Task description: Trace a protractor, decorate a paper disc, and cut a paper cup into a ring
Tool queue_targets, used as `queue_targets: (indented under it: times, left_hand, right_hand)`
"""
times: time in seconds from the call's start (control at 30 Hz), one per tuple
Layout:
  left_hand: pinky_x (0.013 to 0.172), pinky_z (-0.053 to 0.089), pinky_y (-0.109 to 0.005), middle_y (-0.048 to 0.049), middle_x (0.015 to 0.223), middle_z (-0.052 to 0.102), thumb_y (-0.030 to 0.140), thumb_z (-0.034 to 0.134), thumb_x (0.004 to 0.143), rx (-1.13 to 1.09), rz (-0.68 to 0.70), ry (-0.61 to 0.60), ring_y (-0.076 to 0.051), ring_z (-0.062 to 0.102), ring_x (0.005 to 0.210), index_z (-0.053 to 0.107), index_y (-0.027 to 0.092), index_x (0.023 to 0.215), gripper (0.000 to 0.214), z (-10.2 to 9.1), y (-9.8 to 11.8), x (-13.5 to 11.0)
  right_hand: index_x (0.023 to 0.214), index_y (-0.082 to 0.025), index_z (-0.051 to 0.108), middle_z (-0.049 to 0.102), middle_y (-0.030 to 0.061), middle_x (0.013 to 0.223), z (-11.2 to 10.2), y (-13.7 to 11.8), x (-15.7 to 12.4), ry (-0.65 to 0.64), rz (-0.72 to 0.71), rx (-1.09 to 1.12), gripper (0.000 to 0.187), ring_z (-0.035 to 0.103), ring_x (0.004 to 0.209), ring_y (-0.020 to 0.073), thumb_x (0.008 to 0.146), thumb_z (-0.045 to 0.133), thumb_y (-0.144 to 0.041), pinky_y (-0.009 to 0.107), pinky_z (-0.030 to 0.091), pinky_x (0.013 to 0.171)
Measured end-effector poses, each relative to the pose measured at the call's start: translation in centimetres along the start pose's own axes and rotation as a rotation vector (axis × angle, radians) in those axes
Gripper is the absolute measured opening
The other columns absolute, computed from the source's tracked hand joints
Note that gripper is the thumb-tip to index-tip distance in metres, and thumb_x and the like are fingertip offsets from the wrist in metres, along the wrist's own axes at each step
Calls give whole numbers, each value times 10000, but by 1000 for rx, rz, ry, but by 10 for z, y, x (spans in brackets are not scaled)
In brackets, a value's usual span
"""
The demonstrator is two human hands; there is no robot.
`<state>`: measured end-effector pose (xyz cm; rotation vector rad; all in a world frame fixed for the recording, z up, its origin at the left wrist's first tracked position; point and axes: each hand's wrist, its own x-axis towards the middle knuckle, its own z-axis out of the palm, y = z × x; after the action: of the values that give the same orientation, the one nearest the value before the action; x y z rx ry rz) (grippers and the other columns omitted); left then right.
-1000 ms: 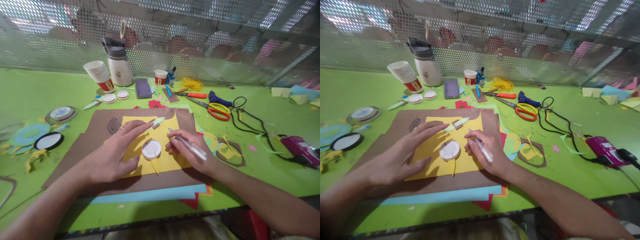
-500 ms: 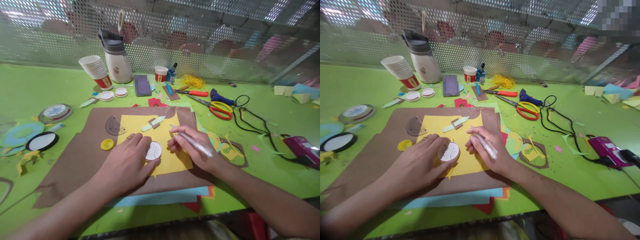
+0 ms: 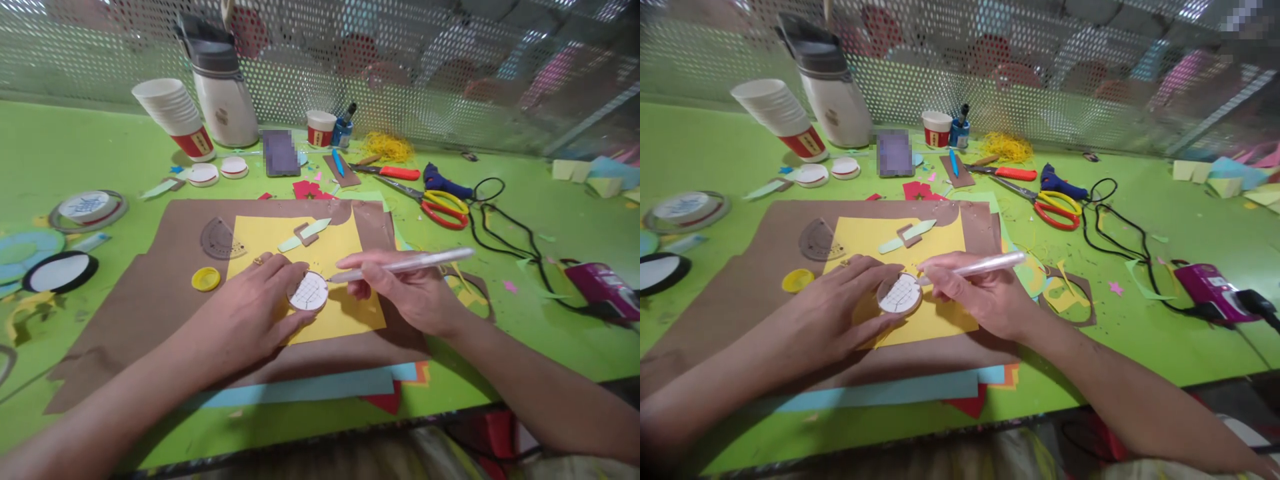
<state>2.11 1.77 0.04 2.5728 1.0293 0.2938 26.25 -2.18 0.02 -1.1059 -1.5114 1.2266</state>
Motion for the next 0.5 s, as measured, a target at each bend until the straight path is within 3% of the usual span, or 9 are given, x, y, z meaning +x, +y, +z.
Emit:
queue_targets:
  times: [0.17, 0.4, 0.5]
  left_hand:
    - [931, 497, -490, -140, 1183, 618, 409, 532, 914, -38, -4, -21, -327, 608, 1070, 551, 148, 1325, 487, -6, -1, -4]
    - [1033, 460, -457, -136, 1374, 550, 306, 575, 815, -65, -41, -71, -311, 583, 1194, 469, 178, 1411, 618, -13, -5, -9]
    - [1032, 460, -467, -145, 1342, 566, 286, 572, 802, -59, -58, -83, -323, 570, 1210, 469, 159, 1387, 607, -13, -4, -8]
  right_hand:
    - [908, -191, 756, 693, 1, 703, -1, 2, 7, 86, 30, 16, 177, 622, 646, 113, 929, 690, -354, 233, 525, 617]
    - [993, -202, 714, 690, -2, 721, -3, 2, 7, 91, 1, 81, 152, 632, 645, 133, 959, 642, -331, 266, 518, 581]
    - [1104, -225, 676, 726, 14, 817, 0, 0, 3, 70, -51, -19, 170, 687, 734, 157, 998, 577, -313, 307, 567, 675]
